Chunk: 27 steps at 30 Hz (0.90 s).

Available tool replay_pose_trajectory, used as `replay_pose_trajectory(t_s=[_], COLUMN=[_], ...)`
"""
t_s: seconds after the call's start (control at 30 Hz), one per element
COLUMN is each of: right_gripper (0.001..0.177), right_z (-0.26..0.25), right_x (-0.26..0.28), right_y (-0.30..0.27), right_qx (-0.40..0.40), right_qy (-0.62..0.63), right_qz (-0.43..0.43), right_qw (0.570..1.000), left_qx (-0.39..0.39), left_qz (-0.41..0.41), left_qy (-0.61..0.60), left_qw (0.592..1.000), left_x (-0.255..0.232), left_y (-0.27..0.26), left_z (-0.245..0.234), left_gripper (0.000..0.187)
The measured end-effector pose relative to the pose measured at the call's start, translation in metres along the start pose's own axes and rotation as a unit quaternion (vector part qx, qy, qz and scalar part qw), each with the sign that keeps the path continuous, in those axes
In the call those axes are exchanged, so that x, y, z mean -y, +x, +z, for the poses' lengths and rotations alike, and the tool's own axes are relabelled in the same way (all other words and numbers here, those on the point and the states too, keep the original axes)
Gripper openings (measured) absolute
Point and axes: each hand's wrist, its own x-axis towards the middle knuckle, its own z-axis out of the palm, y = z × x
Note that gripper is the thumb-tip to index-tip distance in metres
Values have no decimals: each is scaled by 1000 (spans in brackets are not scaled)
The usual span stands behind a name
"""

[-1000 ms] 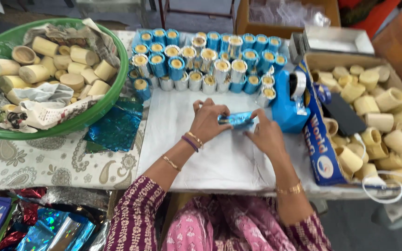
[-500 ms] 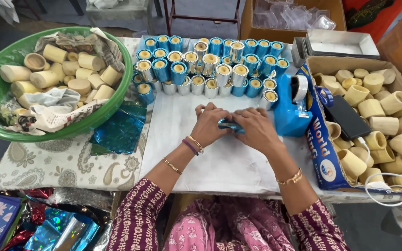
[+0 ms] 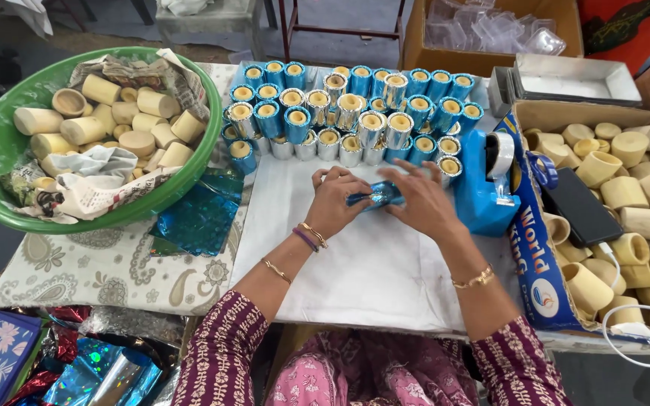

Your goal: The person wraps individual cardboard firecracker tubes with shiny blue paper by hand, securing the paper with tape from a dispenser.

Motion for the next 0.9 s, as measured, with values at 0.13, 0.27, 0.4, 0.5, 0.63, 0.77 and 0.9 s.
replay_pose_trajectory(t_s=[0.13, 0.27, 0.4, 0.5, 0.63, 0.77, 0.9], right_gripper=[36, 26, 27, 33, 25, 17, 11], right_z=[-36, -64, -53, -57, -60, -56, -75], right_x=[-21, -53, -86, -87, -86, -84, -52], right_y=[-39, -78, -84, -74, -74, -91, -93], right_qx=[-162, -169, -119, -50, -41, -186, -215], right_qy=[-5, -172, -220, -246, -197, -199, 109], right_qz=[138, 400, 408, 424, 463, 346, 368], right_qw=[977, 884, 878, 870, 863, 898, 898], left_qx=[-16, -23, -20, -23, -25, -22, -24], left_qz=[36, 56, 68, 71, 67, 66, 67], left_qy=[20, 57, 75, 85, 81, 77, 71], left_qw=[999, 997, 995, 994, 994, 995, 995], left_x=[-4, -9, -11, -12, -13, -12, -12], left_y=[0, -3, -4, -5, -5, -4, -4], left_z=[1, 1, 4, 4, 1, 2, 2], left_gripper=[14, 9, 8, 9, 8, 9, 9])
